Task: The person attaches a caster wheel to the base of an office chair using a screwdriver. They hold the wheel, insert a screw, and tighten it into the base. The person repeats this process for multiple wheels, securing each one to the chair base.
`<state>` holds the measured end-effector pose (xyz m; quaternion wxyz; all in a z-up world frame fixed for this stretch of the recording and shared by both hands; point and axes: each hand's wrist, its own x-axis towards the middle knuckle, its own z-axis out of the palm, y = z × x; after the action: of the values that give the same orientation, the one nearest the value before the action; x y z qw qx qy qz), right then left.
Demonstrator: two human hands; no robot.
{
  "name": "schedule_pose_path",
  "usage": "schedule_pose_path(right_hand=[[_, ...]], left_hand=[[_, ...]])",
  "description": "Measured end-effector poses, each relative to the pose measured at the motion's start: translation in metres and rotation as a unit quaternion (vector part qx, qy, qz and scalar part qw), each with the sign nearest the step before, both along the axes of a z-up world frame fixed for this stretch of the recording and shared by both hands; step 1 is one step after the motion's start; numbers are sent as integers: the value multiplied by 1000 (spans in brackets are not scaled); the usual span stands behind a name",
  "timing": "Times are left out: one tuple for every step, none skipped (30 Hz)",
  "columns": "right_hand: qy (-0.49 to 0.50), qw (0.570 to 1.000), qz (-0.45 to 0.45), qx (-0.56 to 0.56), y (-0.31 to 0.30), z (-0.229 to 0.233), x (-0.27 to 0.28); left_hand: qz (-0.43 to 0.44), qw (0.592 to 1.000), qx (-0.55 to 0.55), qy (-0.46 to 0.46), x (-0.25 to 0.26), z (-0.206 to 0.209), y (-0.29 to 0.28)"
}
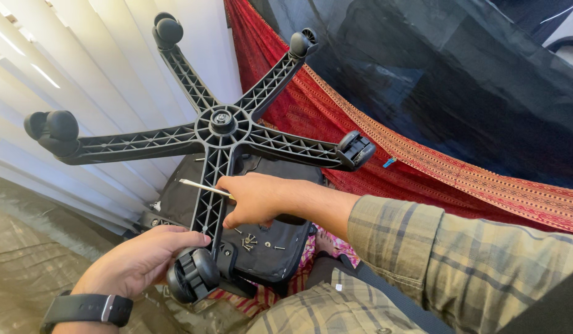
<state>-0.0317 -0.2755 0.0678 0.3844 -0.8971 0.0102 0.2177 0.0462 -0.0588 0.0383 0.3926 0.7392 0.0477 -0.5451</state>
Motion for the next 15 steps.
schedule_pose_path(right_hand=[[3,1000,5,-1,0,0,0],[5,1000,10,-1,1,1,0],[5,1000,13,-5,2,1,-1],[6,1000,16,-8,3,1,-1],[6,1000,19,-12,4,1,-1],[9,1000,20,-12,5,2,-2],[12,1000,20,-12,6,2,-2],[14,1000,21,-13,8,2,-2],[15,999,25,-19,9,2,-3],[16,999,29,-26,10,3,-3],[16,999,33,-33,11,3,-4],[14,999,37,-34,12,3,-5],[12,998,41,-36,12,3,-6],[10,998,45,-37,13,4,-7],[14,998,43,-37,14,4,-8]], left_hand=[[9,1000,-5,10,-1,1,0],[19,1000,-11,19,-1,3,1],[25,1000,-9,16,-2,4,2],[31,999,-7,12,-3,5,2],[37,999,-5,9,-3,7,3],[43,999,-5,6,-4,8,4],[48,999,-5,4,-4,9,5],[53,999,-5,2,-4,10,6],[58,998,-8,-1,-4,11,6],[63,998,-10,-3,-4,12,7],[68,998,-13,-6,-5,13,7],[70,997,-14,-7,-5,13,8],[73,997,-14,-9,-6,14,10],[76,997,-15,-10,-6,15,11],[80,997,-15,-13,-7,16,11]])
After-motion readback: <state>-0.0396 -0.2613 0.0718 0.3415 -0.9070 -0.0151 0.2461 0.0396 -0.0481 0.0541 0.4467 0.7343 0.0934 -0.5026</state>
